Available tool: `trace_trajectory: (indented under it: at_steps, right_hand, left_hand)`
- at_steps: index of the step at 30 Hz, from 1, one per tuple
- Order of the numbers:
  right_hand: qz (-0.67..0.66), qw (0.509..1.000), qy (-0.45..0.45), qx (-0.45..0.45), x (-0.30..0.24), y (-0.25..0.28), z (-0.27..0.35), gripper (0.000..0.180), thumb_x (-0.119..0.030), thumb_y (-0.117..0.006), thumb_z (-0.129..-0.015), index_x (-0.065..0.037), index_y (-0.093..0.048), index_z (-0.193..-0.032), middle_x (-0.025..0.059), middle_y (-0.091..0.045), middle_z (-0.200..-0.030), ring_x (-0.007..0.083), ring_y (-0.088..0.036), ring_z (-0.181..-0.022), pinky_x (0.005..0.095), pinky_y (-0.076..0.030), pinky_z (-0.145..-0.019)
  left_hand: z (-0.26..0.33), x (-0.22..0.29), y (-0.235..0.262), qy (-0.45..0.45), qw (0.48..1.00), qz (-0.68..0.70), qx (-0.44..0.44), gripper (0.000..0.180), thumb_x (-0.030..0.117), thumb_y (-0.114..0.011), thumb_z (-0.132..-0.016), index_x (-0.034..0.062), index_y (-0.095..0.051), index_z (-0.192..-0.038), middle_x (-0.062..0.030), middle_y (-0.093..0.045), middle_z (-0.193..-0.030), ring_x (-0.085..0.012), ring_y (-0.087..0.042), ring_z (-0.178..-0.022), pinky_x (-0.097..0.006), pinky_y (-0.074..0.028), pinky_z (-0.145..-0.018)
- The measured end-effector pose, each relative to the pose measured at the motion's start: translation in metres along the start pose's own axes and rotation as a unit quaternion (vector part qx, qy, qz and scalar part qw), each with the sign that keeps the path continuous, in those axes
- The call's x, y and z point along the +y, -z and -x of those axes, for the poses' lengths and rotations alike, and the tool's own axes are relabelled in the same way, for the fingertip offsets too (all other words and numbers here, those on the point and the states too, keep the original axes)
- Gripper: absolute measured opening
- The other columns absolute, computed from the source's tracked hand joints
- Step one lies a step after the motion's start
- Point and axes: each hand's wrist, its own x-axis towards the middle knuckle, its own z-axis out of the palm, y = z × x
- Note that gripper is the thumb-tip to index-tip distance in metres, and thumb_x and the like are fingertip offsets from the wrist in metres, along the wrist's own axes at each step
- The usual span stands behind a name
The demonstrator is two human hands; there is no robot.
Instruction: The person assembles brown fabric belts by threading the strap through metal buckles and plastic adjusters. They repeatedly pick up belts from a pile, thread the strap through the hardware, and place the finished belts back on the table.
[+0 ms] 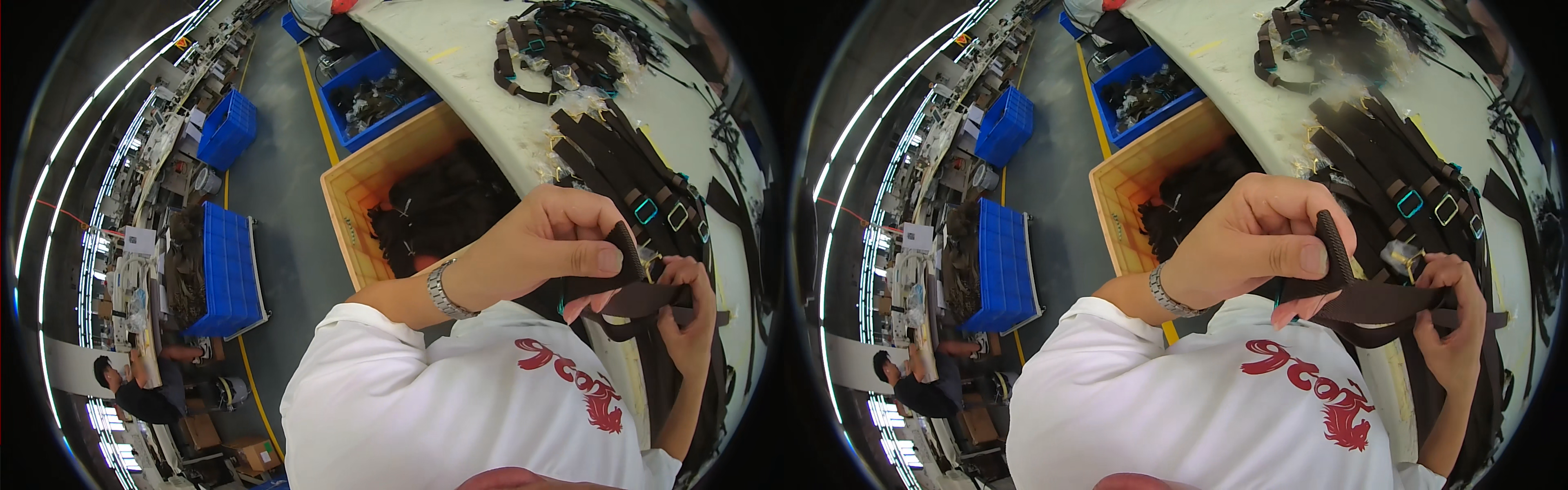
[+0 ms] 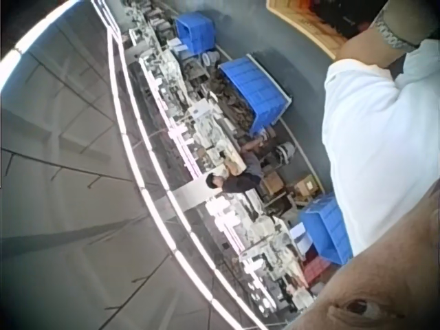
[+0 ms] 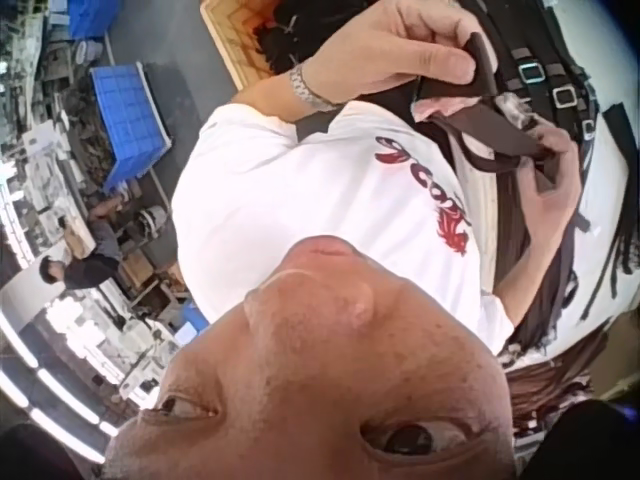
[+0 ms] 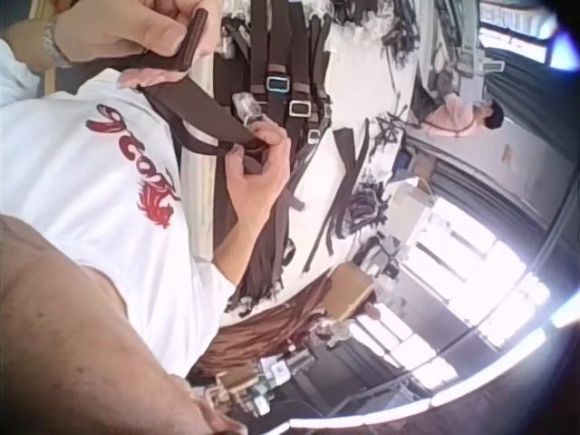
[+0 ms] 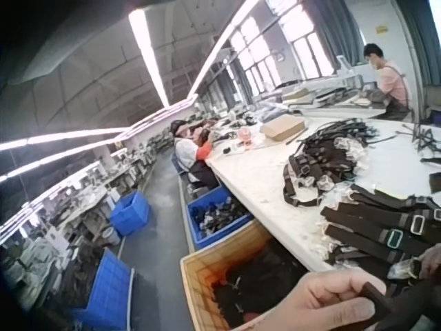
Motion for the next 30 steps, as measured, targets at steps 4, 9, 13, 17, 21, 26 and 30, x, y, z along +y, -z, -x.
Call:
trace_trajectory:
  at_steps: [4,9,13,17,21,26,30]
  right_hand:
    - [0.24,0.959,0.147,0.034,-0.015,0.024,-0.001,0.052,0.011,-0.059,-0.066,0.003,-0.061,-0.118,0.0186,-0.063,-0.111,0.041,-0.064,-0.117,0.0596,-0.046,-0.118]
    - [0.352,0.919,0.178,0.018,0.009,0.025,0.0,0.069,0.016,-0.061,-0.069,-0.001,-0.064,-0.136,0.0187,-0.065,-0.122,0.0407,-0.063,-0.127,0.0561,-0.046,-0.118]
    - [0.285,0.918,-0.061,0.267,0.034,-0.006,0.039,0.061,0.016,-0.071,-0.075,-0.002,-0.064,-0.133,0.0182,-0.063,-0.129,0.037,-0.063,-0.124,0.0447,-0.048,-0.11]
    - [0.044,0.955,-0.188,0.224,0.033,-0.024,0.064,0.015,-0.007,-0.075,-0.1,0.004,-0.069,-0.092,0.013,-0.067,-0.085,0.0222,-0.063,-0.071,0.0336,-0.05,-0.069]
    - [-0.543,0.775,-0.233,0.226,0.054,-0.058,0.064,0.059,-0.049,-0.043,-0.118,0.002,-0.069,-0.131,0.0148,-0.074,-0.121,0.0226,-0.072,-0.109,0.0365,-0.057,-0.099]
    - [-0.651,0.678,-0.221,0.262,0.043,-0.061,0.036,0.072,-0.059,-0.041,-0.115,0.003,-0.054,-0.15,0.0182,-0.069,-0.135,0.0264,-0.071,-0.119,0.0419,-0.055,-0.107]
    - [-0.672,0.652,-0.216,0.279,0.042,-0.058,0.036,0.053,-0.047,-0.052,-0.115,0.0,-0.064,-0.138,0.0125,-0.074,-0.115,0.0234,-0.072,-0.106,0.0382,-0.057,-0.1]
  left_hand:
    - [-0.024,-0.029,0.013,-0.011,0.985,-0.173,-0.024,0.016,0.011,-0.077,-0.1,-0.0042,-0.076,-0.105,-0.0125,-0.073,-0.102,-0.0105,-0.07,-0.075,-0.024,-0.056,-0.066]
    - [-0.055,-0.084,0.011,0.18,0.971,-0.145,-0.056,0.016,0.012,-0.078,-0.1,-0.0036,-0.076,-0.104,-0.0016,-0.07,-0.081,-0.0058,-0.067,-0.075,-0.024,-0.052,-0.065]
    - [-0.078,-0.121,0.009,0.111,0.958,-0.264,0.021,0.017,0.01,-0.077,-0.101,-0.0057,-0.076,-0.108,0.0002,-0.072,-0.086,-0.0035,-0.065,-0.077,-0.023,-0.052,-0.067]
    - [-0.07,-0.126,0.004,0.1,0.967,-0.215,0.091,0.019,0.005,-0.068,-0.105,-0.0043,-0.074,-0.121,-0.0006,-0.075,-0.102,-0.0039,-0.065,-0.082,-0.021,-0.052,-0.071]
    - [-0.066,-0.138,-0.004,0.078,0.963,-0.24,0.091,0.014,0.003,-0.068,-0.103,-0.0069,-0.073,-0.111,-0.0073,-0.074,-0.112,-0.008,-0.064,-0.078,-0.023,-0.049,-0.066]
    - [-0.062,-0.143,-0.008,0.104,0.96,-0.251,0.069,0.012,0.005,-0.072,-0.101,-0.006,-0.073,-0.106,-0.0086,-0.074,-0.113,-0.0099,-0.063,-0.08,-0.025,-0.05,-0.069]
    - [-0.06,-0.143,-0.009,0.166,0.948,-0.258,0.088,0.013,0.005,-0.073,-0.101,-0.006,-0.074,-0.107,-0.0047,-0.074,-0.107,-0.0085,-0.062,-0.08,-0.023,-0.049,-0.071]
